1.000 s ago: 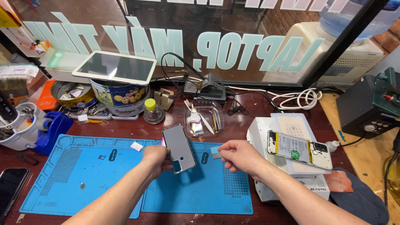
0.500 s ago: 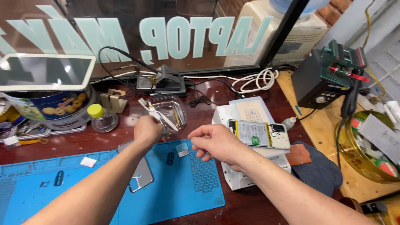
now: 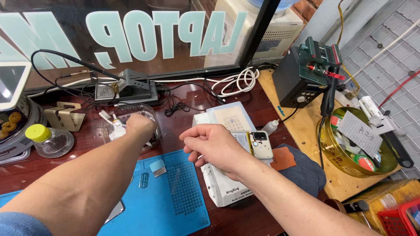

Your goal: The person removes the back cover of a light blue smartphone using an orange plastic pry tool, then uses a small screwdriver to unscrew internal components near the camera module. The back cover is set aside, and the internal chassis is manipulated on the workbench.

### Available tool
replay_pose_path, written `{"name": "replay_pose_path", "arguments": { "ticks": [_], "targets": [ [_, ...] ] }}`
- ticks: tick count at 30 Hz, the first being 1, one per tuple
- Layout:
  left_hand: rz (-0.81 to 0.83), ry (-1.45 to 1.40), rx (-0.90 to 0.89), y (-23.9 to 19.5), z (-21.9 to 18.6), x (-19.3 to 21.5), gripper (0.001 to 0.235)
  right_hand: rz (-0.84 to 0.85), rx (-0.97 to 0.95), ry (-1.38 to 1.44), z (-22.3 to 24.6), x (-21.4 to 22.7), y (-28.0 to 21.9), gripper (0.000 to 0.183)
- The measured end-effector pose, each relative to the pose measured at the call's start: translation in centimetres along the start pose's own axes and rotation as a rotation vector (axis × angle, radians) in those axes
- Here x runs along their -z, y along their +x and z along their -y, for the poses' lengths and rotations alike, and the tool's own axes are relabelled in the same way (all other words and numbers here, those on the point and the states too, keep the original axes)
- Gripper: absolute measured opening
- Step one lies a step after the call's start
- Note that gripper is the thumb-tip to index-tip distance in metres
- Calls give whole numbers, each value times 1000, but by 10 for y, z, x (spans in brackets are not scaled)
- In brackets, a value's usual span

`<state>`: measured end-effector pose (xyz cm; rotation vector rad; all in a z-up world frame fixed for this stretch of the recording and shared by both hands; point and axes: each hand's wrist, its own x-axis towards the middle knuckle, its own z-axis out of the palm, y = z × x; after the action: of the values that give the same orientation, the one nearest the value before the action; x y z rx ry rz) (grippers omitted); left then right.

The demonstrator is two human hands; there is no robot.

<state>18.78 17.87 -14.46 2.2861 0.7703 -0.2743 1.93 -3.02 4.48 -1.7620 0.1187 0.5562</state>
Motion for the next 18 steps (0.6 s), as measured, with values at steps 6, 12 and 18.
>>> {"name": "replay_pose_path", "arguments": {
  "ticks": [6,12,18],
  "targets": [
    [53,-150,74,5,1,1,30,-27,58,157,-7,18,1,28],
    [789,-1008,485,-24,7,49,16,-164,159,1,-4,44,5,28],
    [1124,-1357,690,-131,-11,66,16,-104,300,-96,-3,25,4,39]
  ]
}}
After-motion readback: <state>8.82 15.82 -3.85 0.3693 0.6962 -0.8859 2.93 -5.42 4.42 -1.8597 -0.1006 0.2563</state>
